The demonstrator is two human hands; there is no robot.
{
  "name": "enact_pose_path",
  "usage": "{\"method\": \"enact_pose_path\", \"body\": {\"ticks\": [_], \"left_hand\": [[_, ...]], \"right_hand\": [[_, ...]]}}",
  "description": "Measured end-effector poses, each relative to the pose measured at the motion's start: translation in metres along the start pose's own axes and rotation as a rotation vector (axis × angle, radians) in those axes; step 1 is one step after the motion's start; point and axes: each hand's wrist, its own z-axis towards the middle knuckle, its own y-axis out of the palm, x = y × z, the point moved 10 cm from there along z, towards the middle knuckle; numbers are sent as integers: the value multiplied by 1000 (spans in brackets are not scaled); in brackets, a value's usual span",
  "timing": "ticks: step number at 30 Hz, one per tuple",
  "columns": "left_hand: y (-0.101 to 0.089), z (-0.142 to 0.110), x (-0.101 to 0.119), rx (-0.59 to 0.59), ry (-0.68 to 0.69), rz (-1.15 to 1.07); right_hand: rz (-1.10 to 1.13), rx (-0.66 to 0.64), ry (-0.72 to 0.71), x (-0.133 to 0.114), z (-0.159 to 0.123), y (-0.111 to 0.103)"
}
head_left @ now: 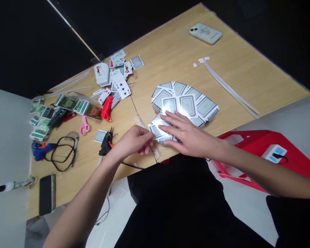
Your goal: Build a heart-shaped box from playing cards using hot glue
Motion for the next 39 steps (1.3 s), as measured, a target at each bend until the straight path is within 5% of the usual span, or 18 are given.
{"method": "enact_pose_path", "body": {"ticks": [21, 39], "left_hand": [[-16, 3, 6, 170, 105, 48], [-23, 10, 5, 165, 154, 85]], "right_hand": [[-4, 12, 2, 2, 0, 2], [-16, 3, -25, 1, -1, 6]]}}
